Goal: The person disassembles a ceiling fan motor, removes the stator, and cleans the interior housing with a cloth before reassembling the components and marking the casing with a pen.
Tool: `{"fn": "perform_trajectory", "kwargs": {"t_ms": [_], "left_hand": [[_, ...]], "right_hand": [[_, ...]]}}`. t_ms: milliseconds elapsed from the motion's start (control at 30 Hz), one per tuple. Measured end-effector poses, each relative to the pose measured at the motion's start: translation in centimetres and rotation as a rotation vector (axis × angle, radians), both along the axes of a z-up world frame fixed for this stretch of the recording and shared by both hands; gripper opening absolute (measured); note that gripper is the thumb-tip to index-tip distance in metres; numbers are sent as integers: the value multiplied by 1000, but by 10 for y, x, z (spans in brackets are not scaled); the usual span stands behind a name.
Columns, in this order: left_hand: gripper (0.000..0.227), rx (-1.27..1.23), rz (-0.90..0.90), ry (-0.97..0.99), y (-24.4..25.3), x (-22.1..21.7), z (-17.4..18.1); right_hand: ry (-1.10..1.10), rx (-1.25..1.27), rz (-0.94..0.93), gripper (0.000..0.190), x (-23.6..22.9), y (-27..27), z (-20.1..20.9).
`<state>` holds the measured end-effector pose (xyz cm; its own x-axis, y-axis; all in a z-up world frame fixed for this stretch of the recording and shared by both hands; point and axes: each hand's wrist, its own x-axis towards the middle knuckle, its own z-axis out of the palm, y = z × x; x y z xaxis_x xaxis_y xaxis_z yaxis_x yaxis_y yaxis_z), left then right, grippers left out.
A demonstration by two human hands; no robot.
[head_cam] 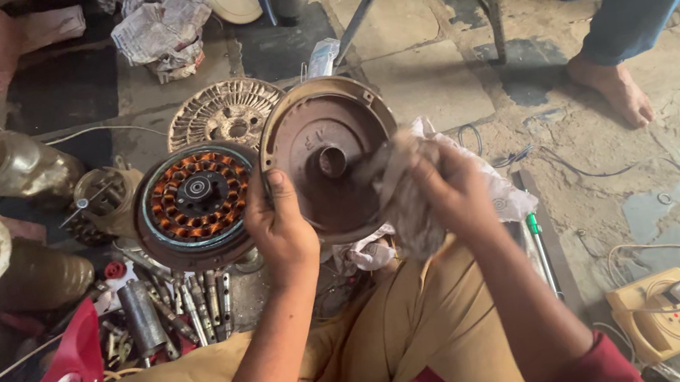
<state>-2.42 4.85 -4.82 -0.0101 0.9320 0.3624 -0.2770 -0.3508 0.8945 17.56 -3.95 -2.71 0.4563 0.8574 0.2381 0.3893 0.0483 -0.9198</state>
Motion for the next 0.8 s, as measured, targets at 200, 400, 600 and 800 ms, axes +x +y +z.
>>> {"fn": "perform_trajectory", "kwargs": {"t_ms": [200,400,600,800], "left_hand": [[40,128,-5,205,-20,9,15],[37,106,-37,235,-12,0,28],[36,27,-7,148,-8,0,35],[36,170,0,311,-18,5,60]], "right_hand": [[-246,35,-212,24,-31,61,30],[-487,205,384,9,-65,26,43],[-740,-127,372,16,-3,6,84],[-1218,423,357,39,-13,24,55]]}}
